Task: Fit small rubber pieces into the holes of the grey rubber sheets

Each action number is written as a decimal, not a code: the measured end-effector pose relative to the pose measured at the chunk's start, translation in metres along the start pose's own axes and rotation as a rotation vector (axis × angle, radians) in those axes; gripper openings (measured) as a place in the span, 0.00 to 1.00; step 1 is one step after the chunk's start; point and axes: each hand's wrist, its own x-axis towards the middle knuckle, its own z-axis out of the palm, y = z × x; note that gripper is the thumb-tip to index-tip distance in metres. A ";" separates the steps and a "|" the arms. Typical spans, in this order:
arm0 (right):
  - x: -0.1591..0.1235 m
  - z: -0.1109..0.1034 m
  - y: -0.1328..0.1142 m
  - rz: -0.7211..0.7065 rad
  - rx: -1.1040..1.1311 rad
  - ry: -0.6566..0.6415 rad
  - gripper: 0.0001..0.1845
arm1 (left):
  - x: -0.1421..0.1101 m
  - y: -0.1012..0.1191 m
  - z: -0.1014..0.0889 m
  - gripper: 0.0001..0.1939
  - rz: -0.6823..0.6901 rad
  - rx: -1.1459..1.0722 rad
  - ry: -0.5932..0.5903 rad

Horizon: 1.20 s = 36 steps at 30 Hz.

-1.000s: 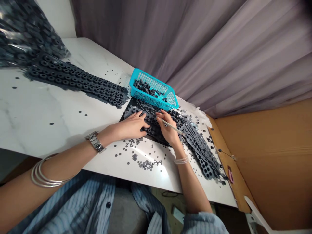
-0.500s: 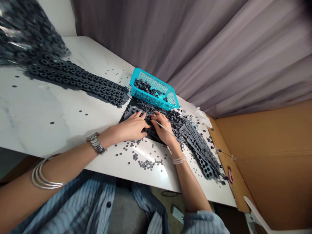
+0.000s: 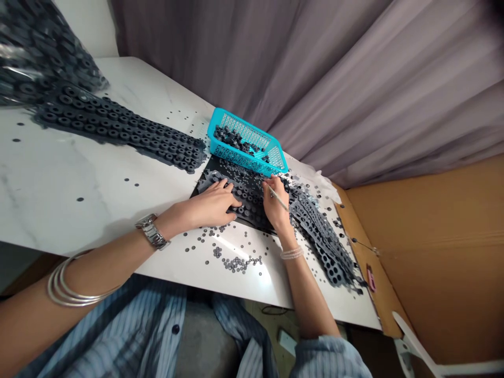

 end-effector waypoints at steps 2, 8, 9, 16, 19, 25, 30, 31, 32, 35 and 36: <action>0.000 -0.006 0.002 0.001 0.015 -0.006 0.07 | 0.000 -0.001 0.001 0.27 0.005 -0.018 0.010; -0.009 -0.011 -0.005 -0.059 0.122 -0.097 0.08 | -0.001 -0.003 0.000 0.31 -0.023 -0.015 -0.003; -0.010 -0.011 -0.007 -0.059 0.139 -0.120 0.08 | -0.001 -0.002 -0.001 0.31 -0.024 -0.002 -0.014; -0.016 -0.010 -0.026 -0.151 0.224 -0.283 0.07 | -0.002 0.000 -0.002 0.27 -0.006 0.066 -0.023; -0.018 -0.011 -0.029 -0.173 0.226 -0.305 0.06 | -0.002 -0.001 0.000 0.26 -0.010 0.074 -0.025; -0.018 -0.009 -0.028 -0.188 0.226 -0.334 0.06 | -0.001 -0.002 0.001 0.26 -0.015 0.087 -0.022; -0.018 -0.011 -0.029 -0.217 0.221 -0.361 0.06 | -0.001 0.001 -0.001 0.26 -0.014 0.090 -0.027; -0.018 -0.011 -0.029 -0.220 0.219 -0.364 0.06 | -0.002 0.001 -0.002 0.26 -0.017 0.091 -0.032; -0.018 -0.011 -0.028 -0.224 0.215 -0.365 0.06 | -0.002 0.002 -0.002 0.26 -0.020 0.093 -0.035; -0.018 -0.008 -0.027 -0.235 0.193 -0.352 0.07 | -0.003 0.003 -0.003 0.26 -0.017 0.095 -0.035; -0.018 -0.007 -0.027 -0.240 0.179 -0.345 0.07 | -0.003 0.003 -0.003 0.25 -0.015 0.096 -0.035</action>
